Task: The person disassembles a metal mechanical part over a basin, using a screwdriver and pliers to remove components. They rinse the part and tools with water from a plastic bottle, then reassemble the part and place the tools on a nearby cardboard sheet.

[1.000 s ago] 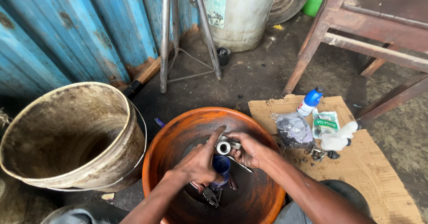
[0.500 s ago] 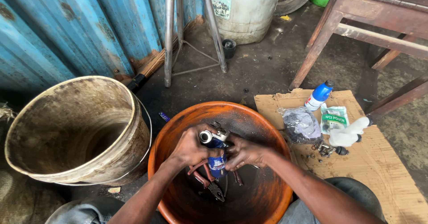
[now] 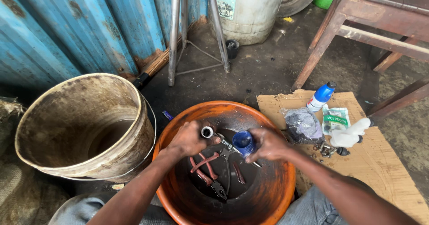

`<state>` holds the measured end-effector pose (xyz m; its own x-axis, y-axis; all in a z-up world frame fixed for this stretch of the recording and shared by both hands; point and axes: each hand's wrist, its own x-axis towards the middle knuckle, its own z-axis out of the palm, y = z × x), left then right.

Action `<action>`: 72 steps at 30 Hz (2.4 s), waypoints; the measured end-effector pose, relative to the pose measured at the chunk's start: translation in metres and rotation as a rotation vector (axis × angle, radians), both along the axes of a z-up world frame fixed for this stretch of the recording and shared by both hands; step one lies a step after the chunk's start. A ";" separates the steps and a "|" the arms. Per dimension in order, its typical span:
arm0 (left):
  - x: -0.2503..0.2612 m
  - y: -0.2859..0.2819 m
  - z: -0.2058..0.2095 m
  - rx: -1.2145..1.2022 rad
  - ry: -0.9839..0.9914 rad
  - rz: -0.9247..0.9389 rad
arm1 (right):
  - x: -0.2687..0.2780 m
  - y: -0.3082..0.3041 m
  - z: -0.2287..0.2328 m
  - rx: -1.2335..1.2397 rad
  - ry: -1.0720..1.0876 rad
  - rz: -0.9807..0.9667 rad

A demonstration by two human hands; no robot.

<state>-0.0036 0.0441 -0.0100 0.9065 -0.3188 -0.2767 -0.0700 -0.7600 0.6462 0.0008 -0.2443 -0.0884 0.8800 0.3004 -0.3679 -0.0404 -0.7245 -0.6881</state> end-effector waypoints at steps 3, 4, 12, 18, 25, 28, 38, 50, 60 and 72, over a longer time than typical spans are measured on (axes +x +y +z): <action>-0.004 -0.004 0.017 0.145 0.164 0.023 | 0.005 0.000 0.041 -0.121 -0.188 0.069; -0.005 -0.006 0.020 0.174 0.155 -0.014 | 0.004 0.001 0.059 -0.181 -0.244 0.098; 0.000 -0.015 0.005 0.133 0.013 -0.152 | -0.003 0.055 0.154 -0.469 -0.438 0.306; 0.004 -0.015 0.012 0.233 0.078 -0.087 | 0.007 0.059 0.151 -0.468 -0.570 0.382; 0.004 -0.017 0.008 0.222 0.112 -0.085 | 0.014 0.059 0.156 -0.549 -0.580 0.381; 0.005 -0.015 0.002 0.211 0.103 -0.077 | 0.016 0.060 0.154 -0.620 -0.541 0.351; 0.012 0.002 -0.020 -0.176 0.215 -0.008 | 0.014 0.053 0.161 -0.559 -0.597 0.328; 0.021 0.015 -0.089 -0.877 0.475 0.540 | 0.012 0.042 0.152 -0.562 -0.588 0.337; 0.019 -0.011 -0.087 -0.961 0.468 0.482 | 0.022 0.068 0.168 -0.680 -0.695 0.363; 0.007 -0.028 -0.043 -0.717 0.564 0.259 | 0.017 0.060 0.151 -0.673 -0.876 0.406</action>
<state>0.0033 0.0161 -0.0530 0.7652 -0.3909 -0.5116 0.5102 -0.1165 0.8521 0.0182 -0.1843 0.0624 0.7958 0.5927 0.1240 0.5735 -0.8035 0.1597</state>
